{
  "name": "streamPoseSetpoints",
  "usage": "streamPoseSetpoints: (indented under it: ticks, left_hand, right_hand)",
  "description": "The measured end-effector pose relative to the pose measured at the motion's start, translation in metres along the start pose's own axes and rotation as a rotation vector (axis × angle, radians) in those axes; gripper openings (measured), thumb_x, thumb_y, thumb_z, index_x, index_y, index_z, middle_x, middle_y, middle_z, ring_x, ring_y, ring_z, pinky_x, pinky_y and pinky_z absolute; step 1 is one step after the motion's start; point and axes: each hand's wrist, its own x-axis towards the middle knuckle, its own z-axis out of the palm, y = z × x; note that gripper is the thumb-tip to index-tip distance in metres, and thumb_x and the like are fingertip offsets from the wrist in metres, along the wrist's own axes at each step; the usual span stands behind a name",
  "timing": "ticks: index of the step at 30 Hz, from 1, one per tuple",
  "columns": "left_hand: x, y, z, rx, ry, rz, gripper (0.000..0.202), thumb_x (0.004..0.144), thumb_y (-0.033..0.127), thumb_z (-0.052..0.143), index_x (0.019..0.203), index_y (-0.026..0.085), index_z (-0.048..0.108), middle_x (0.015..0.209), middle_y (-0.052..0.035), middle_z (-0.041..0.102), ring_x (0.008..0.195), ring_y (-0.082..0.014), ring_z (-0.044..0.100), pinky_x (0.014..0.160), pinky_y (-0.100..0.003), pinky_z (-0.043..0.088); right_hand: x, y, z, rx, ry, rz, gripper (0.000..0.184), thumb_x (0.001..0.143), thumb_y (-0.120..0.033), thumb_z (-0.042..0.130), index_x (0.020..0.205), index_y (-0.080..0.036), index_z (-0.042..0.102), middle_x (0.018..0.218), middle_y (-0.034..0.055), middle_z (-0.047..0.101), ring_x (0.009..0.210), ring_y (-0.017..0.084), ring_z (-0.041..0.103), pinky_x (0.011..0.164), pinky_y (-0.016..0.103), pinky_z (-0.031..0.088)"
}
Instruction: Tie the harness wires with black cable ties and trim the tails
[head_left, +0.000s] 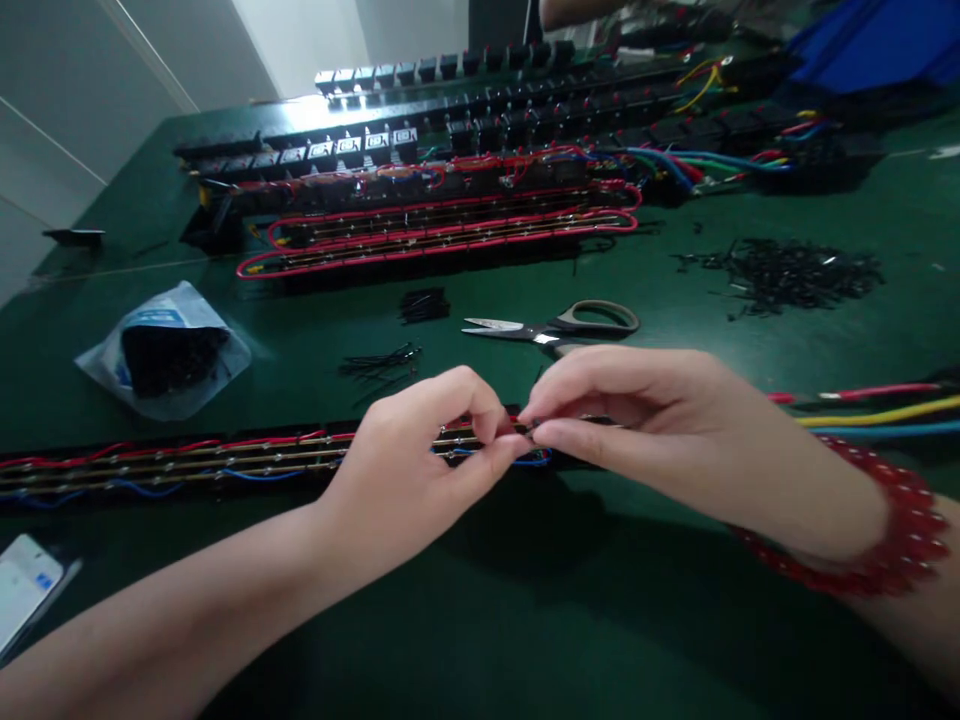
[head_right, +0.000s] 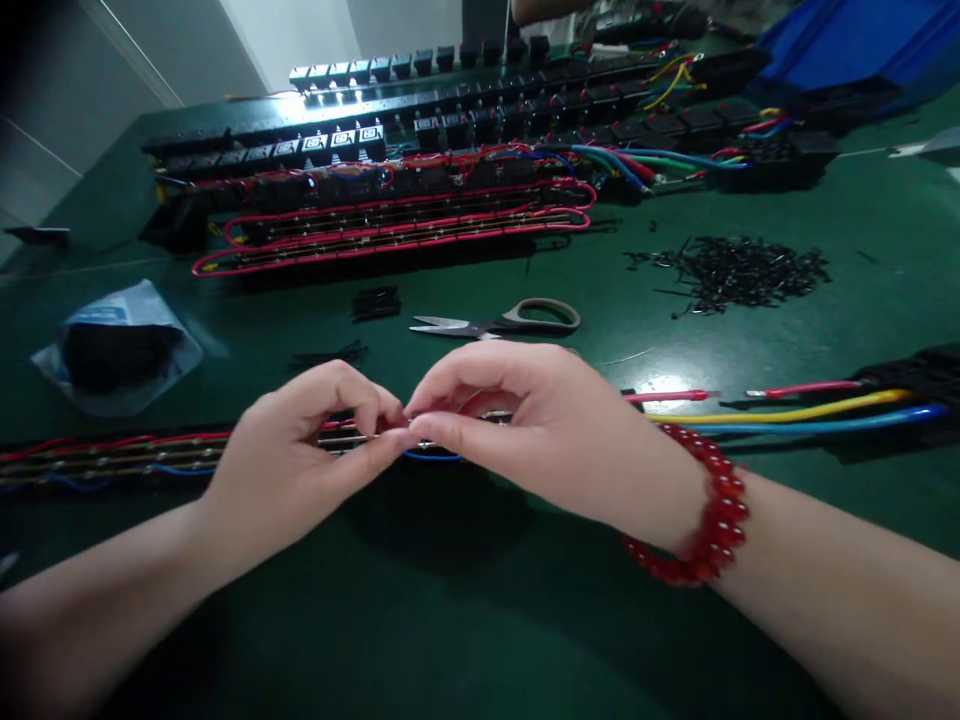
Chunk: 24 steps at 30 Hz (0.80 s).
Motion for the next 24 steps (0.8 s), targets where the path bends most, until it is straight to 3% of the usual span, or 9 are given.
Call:
streamPoseSetpoints:
  ticks: [4,6,10,18,24]
  left_hand:
    - [0.001,-0.013,0.011,0.091,-0.048,0.086,0.014,0.094,0.016,0.068,0.084,0.022,0.059,0.083,0.0026,0.073,0.075,-0.013,0.068,0.066,-0.025,0.053]
    - [0.001,-0.021,0.014,0.206,-0.105,0.185,0.007,0.095,0.02,0.07,0.094,0.021,0.064,0.094,-0.0011,0.076,0.085,-0.0172,0.07,0.074,-0.031,0.055]
    - [0.001,-0.031,0.017,0.407,-0.213,0.362,0.014,0.1,0.027,0.069,0.112,0.02,0.066,0.115,-0.008,0.075,0.104,-0.0233,0.066,0.087,-0.038,0.054]
    - [0.002,-0.03,0.014,0.39,-0.21,0.338,0.008,0.103,0.023,0.063,0.108,0.019,0.068,0.114,-0.0067,0.075,0.105,-0.0211,0.065,0.091,-0.037,0.053]
    - [0.003,-0.033,0.017,0.367,-0.164,0.398,0.016,0.104,0.014,0.058,0.102,0.02,0.073,0.108,-0.004,0.076,0.098,-0.0191,0.064,0.086,-0.035,0.052]
  right_hand:
    - [0.005,0.008,-0.002,0.074,-0.05,0.036,0.008,0.089,-0.035,0.075,0.087,-0.027,0.075,0.082,-0.001,0.078,0.072,0.017,0.074,0.061,0.03,0.061]
    - [0.008,0.01,-0.006,0.098,-0.012,0.085,0.005,0.09,-0.03,0.071,0.086,-0.027,0.071,0.082,-0.0019,0.078,0.073,0.016,0.074,0.063,0.029,0.061]
    - [0.014,0.021,-0.013,0.125,0.109,0.11,0.009,0.086,-0.022,0.074,0.081,-0.026,0.067,0.079,-0.004,0.076,0.072,0.015,0.072,0.067,0.03,0.062]
    - [0.019,0.029,-0.013,0.138,0.182,0.089,0.01,0.087,-0.024,0.076,0.083,-0.025,0.067,0.081,-0.0052,0.076,0.075,0.015,0.071,0.074,0.034,0.064]
    - [0.02,0.034,-0.017,0.081,0.038,0.04,0.019,0.083,-0.033,0.083,0.083,-0.022,0.068,0.083,-0.001,0.075,0.076,0.017,0.073,0.069,0.031,0.06]
